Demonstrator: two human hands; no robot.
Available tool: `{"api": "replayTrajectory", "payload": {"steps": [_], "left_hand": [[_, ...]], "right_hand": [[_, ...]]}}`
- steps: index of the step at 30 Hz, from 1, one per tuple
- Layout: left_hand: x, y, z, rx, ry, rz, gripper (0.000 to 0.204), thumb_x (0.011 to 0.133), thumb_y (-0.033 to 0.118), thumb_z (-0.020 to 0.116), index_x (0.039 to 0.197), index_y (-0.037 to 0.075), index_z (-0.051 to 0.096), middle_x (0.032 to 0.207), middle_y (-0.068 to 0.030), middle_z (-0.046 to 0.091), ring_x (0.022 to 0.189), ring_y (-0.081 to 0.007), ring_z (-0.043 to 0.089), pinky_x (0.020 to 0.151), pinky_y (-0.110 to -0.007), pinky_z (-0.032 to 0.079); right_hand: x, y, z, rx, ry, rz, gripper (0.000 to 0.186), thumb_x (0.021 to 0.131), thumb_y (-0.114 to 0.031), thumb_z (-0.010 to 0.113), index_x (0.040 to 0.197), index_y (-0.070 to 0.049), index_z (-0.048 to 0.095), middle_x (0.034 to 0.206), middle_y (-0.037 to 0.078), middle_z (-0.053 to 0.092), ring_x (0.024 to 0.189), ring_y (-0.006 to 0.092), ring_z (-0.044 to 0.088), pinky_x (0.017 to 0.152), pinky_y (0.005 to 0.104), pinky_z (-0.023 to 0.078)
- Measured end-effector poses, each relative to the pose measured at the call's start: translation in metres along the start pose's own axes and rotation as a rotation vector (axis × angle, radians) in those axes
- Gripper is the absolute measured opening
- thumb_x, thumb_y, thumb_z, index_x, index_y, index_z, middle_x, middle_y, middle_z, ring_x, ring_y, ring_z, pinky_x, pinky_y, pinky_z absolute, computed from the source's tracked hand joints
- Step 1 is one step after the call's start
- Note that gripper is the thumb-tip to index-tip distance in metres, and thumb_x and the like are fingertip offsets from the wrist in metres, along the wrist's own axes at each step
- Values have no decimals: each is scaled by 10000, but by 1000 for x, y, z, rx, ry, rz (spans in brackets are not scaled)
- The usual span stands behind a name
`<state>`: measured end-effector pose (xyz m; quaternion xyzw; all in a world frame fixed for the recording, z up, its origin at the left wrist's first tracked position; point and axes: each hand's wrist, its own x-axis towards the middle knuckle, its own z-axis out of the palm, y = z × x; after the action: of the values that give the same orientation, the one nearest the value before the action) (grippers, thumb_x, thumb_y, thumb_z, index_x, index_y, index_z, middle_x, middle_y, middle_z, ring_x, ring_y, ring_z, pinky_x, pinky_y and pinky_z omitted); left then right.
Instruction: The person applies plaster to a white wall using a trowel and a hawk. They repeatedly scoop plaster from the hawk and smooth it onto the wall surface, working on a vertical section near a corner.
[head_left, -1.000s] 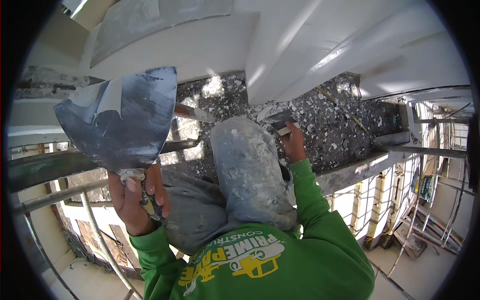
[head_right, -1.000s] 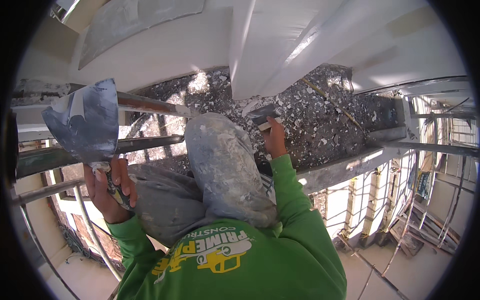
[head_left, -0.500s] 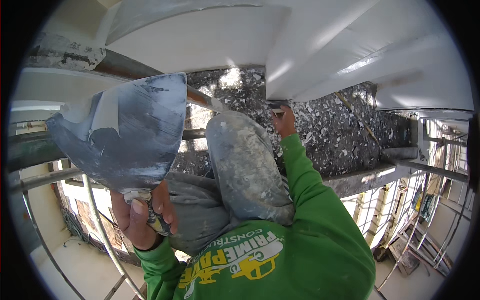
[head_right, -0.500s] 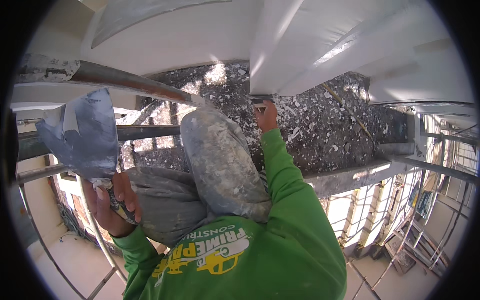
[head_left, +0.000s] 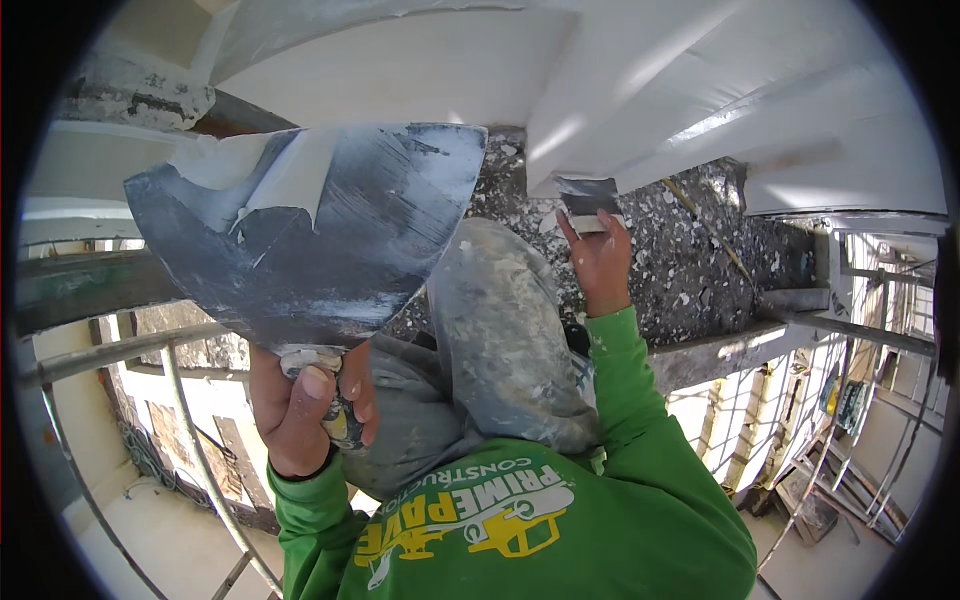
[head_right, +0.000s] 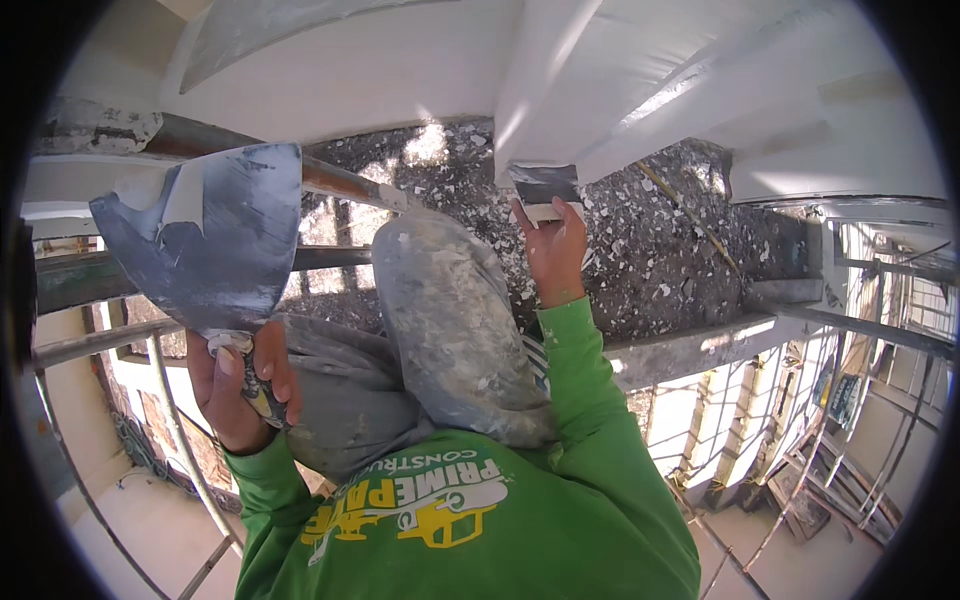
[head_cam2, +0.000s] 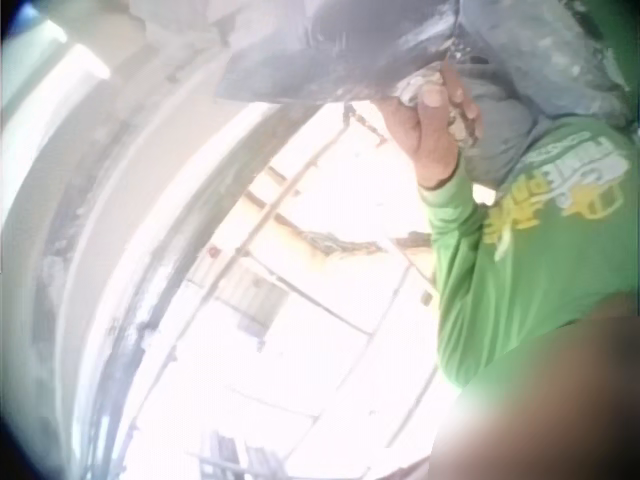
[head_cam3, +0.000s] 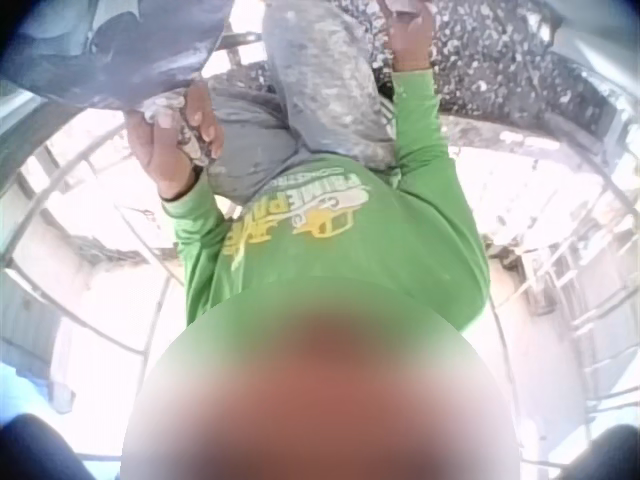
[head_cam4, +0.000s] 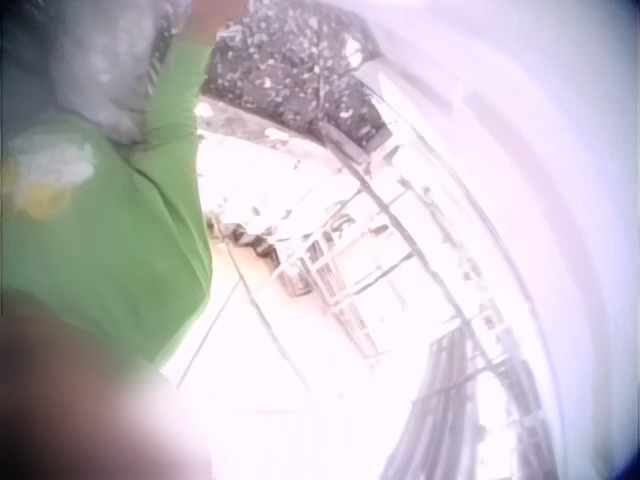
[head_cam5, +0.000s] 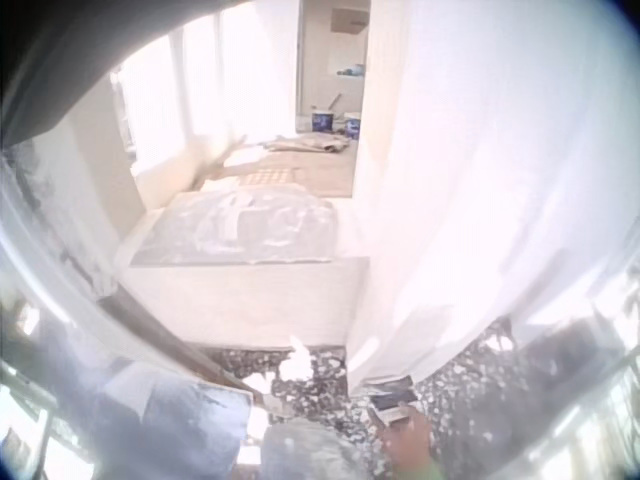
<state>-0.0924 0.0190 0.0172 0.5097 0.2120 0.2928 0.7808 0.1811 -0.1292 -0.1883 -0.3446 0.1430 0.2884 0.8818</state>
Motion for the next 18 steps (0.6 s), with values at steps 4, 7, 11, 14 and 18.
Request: {"api": "replayTrajectory", "payload": {"steps": [4,7,11,14,18], "left_hand": [[0,0,-4,-75,-152,-179,560,934,224,562,1352,-32,291,777,-127,514,580,-166,533,437,-279,462],[11,-6,0,-240,-544,-353,567,951,217,543,1386,-14,262,830,-127,524,621,-147,531,470,-255,458],[28,-19,17,-448,-846,-730,528,979,161,472,1414,-10,225,879,-116,522,645,-124,524,481,-251,446],[38,-21,32,-424,-937,-786,519,981,126,442,1419,-23,206,886,-121,518,619,-126,519,462,-251,439],[41,-17,16,-599,-789,-351,452,948,94,482,1318,-61,274,836,-163,494,518,-181,508,383,-284,443]], "right_hand": [[-78,-28,-18,-90,21,-112,170,858,-60,545,1020,-16,568,1048,113,564,1025,258,557,984,466,436],[-143,-54,19,-329,-69,-437,265,864,-47,550,1127,-15,549,1118,89,564,1034,176,553,922,378,451],[-183,-76,113,-263,-502,-648,382,864,-1,523,1245,10,538,1269,153,505,1123,253,516,1040,415,380],[-160,-99,105,-1004,-822,-791,409,838,32,527,1247,34,539,1300,179,477,1149,303,500,1042,434,374],[-140,-130,79,-1337,-618,-829,394,862,12,535,1254,56,534,1238,161,498,1092,264,509,955,369,400]]}}
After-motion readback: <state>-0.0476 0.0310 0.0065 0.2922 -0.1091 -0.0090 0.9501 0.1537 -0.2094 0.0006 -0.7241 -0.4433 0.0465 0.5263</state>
